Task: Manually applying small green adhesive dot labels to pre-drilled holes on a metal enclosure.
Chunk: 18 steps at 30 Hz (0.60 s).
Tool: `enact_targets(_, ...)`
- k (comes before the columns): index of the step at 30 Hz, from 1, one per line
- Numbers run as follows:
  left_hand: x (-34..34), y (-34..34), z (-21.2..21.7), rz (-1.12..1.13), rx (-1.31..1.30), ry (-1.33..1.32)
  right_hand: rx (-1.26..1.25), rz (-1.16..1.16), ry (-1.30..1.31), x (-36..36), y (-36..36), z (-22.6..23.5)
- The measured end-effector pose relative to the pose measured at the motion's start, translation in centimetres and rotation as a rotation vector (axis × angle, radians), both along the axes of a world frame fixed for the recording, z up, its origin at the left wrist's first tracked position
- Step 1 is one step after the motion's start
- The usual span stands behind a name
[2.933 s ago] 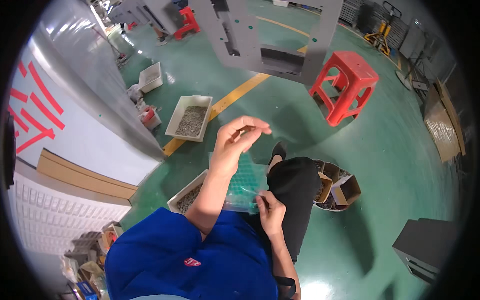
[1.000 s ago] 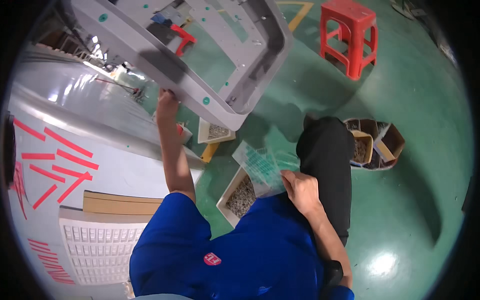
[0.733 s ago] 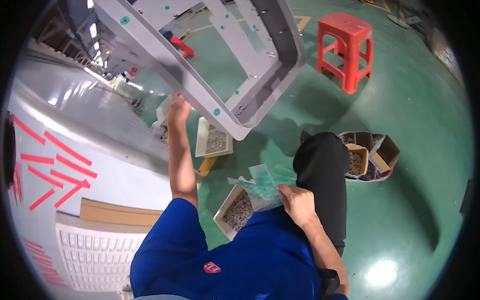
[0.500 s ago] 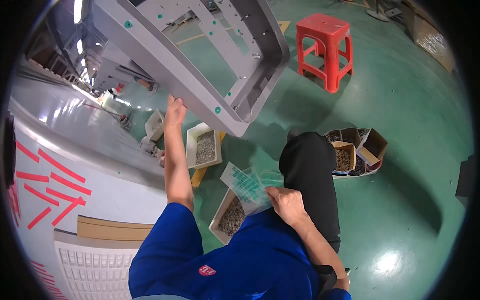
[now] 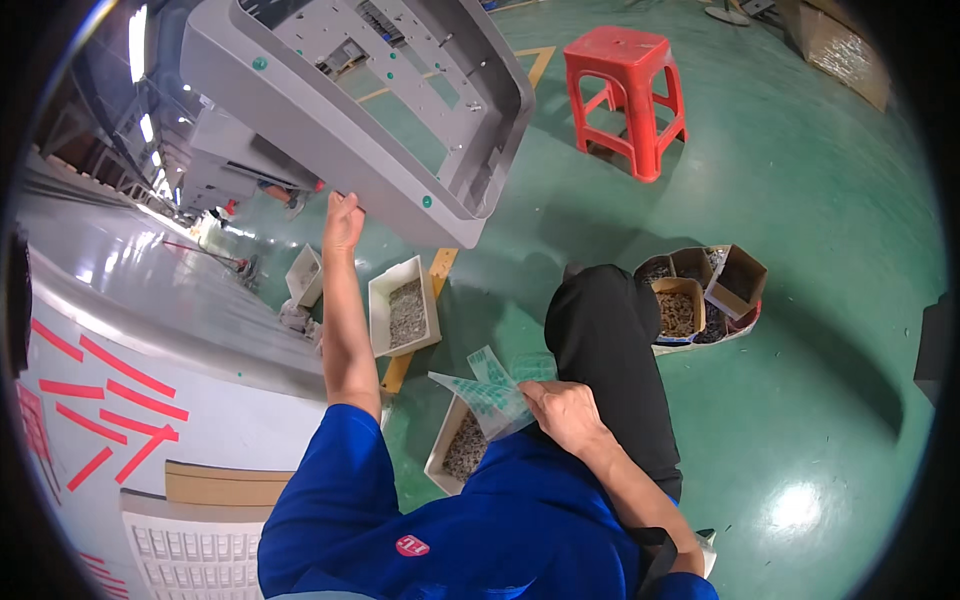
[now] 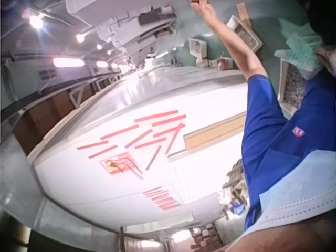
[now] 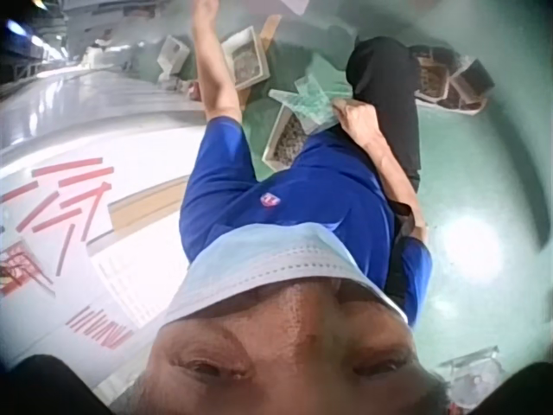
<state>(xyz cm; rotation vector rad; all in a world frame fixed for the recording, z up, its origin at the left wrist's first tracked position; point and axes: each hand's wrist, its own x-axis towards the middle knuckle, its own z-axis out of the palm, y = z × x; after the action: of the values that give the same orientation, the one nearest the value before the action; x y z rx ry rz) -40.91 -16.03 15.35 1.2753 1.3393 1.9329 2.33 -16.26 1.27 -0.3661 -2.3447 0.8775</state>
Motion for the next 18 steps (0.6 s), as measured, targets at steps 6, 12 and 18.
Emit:
enact_targets(6, -0.8, -0.6, -0.1, -0.006, -0.046, 0.052, -0.004, 0.016, -0.018, -0.1, 0.0, 0.1)
enact_targets(12, 0.8, 0.1, 0.2, -0.042, 0.015, -0.024, 0.001, 0.013, -0.001, -0.3, -0.2, 0.2)
enact_targets(18, 2.8, 3.1, 0.3, -0.118, -0.104, 0.020, 0.020, 0.029, 0.014, -0.3, -0.2, -0.2)
